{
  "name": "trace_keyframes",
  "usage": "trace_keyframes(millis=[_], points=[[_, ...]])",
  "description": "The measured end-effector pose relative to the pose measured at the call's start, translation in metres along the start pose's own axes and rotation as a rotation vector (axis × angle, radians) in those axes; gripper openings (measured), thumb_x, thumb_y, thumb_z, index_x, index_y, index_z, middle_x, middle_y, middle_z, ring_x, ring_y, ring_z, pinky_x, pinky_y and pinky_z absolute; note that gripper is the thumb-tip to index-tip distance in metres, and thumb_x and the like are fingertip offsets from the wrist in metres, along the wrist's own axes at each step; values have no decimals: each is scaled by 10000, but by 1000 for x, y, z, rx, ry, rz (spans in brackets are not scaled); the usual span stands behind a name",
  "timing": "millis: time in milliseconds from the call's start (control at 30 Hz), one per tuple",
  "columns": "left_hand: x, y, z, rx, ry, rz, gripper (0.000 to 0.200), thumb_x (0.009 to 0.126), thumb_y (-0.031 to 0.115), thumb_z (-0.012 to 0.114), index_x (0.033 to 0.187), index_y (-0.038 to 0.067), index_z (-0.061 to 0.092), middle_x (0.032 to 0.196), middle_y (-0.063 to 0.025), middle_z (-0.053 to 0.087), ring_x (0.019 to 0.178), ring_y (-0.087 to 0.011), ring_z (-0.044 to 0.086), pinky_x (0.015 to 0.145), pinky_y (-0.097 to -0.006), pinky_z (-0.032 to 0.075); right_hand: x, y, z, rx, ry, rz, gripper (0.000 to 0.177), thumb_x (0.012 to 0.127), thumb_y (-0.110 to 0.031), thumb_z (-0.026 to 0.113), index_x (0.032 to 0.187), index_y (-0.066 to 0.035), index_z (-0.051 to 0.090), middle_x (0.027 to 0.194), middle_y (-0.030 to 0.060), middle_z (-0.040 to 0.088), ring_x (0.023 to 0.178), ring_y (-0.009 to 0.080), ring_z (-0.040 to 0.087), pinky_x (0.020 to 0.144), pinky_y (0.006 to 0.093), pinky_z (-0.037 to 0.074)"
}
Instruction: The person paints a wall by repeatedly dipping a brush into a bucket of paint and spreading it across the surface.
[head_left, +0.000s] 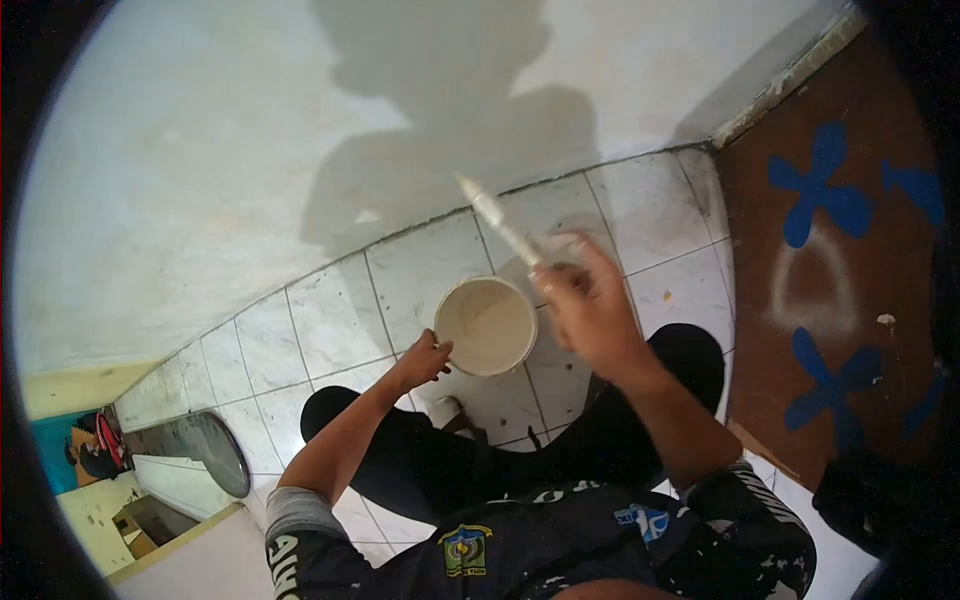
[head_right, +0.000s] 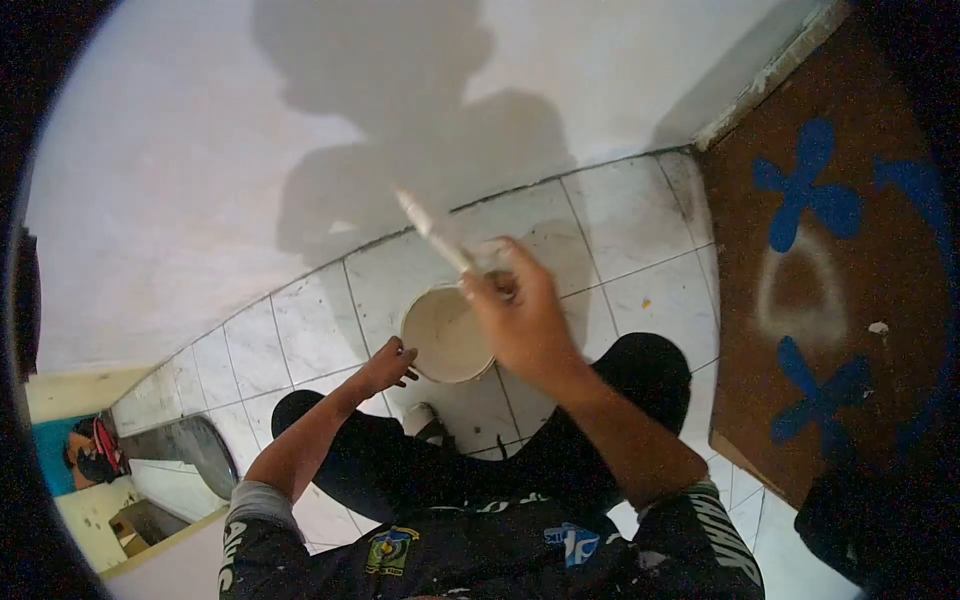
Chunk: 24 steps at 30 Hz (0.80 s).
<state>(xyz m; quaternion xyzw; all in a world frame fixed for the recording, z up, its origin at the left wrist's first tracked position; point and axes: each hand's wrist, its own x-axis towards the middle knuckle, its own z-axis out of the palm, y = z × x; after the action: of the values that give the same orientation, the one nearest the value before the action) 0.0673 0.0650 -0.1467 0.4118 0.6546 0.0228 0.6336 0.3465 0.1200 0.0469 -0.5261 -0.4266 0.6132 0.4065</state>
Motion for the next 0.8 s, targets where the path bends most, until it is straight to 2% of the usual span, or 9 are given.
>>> trace_keyframes(millis=[33, 233, 300, 367, 467, 533, 633, 700, 800], points=[[11, -3, 1, -48, -2, 11, 471, 1037, 342, 477, 1242, -59, 337, 978, -191, 656, 906, -274, 703, 727, -427, 597, 6, 4, 1, -42, -22, 4, 261, 961, -158, 622, 1176, -21, 569, 789, 53, 623, 655, 93, 566, 568, 272, 460], [24, -21, 9, -143, 185, 251, 253, 960, 148, 582, 1010, -48, 432, 838, -198, 665, 642, -255, 702, 528, -349, 555, 33, 42, -2, -183, 15, 8, 302, 947, -197, 624, 1134, 28, 551, 797, 105, 601, 705, 167, 589, 664, 343, 491], [-6, 12, 11, 21, 280, 207, 259, 952, 175, 602, 1011, -26, 450, 773, -197, 664, 646, -286, 708, 550, -388, 553, 27, 43, -4, -140, 45, 137, 301, 936, -184, 643, 1133, 26, 556, 782, 79, 579, 695, 153, 570, 619, 298, 472], [-35, 23, 10, 80, 342, 148, 278, 931, 200, 616, 1016, -9, 453, 761, -218, 671, 682, -331, 713, 600, -448, 554, 24, 36, -33, 421, -217, 674, 286, 955, -228, 615, 1174, -46, 596, 698, 17, 569, 485, 90, 490, 373, 266, 339], [-113, 55, 12, 250, 581, 79, 344, 887, 270, 628, 1024, 9, 450, 797, -254, 686, 752, -419, 703, 702, -542, 544, -20, 28, -59, 606, -268, 855, 339, 1009, -432, 513, 1052, -129, 659, 889, 20, 658, 514, 80, 509, 386, 248, 374], [-200, 102, 4, 236, 642, 115, 373, 876, 300, 619, 1045, 12, 453, 811, -266, 685, 785, -452, 693, 739, -567, 538, -64, -19, -70, 764, -237, 902, 274, 1001, -388, 571, 989, -118, 618, 845, -14, 613, 494, 65, 471, 374, 217, 344], [-305, 154, -25, -71, 550, 40, 387, 883, 296, 602, 1049, -23, 459, 816, -273, 683, 785, -442, 702, 759, -547, 548, -133, -126, -79, 995, -383, 817, 289, 961, -343, 657, 1209, -222, 571, 670, -48, 443, 450, 49, 366, 368, 183, 325], [-359, 164, -47, -42, 541, 97, 388, 885, 298, 600, 1040, -31, 465, 804, -262, 685, 765, -420, 710, 753, -533, 553, -185, -208, -72, 956, -407, 686, 283, 978, -314, 637, 809, -161, 468, 689, -44, 404, 460, 32, 347, 373, 180, 270], [-438, 196, -72, 246, 626, 244, 374, 895, 302, 586, 1019, -37, 490, 782, -228, 693, 718, -353, 727, 732, -492, 565, -246, -297, -62, 1053, -482, 605, 182, 974, -279, 645, 911, -162, 520, 680, -40, 419, 458, 32, 355, 369, 182, 269]])
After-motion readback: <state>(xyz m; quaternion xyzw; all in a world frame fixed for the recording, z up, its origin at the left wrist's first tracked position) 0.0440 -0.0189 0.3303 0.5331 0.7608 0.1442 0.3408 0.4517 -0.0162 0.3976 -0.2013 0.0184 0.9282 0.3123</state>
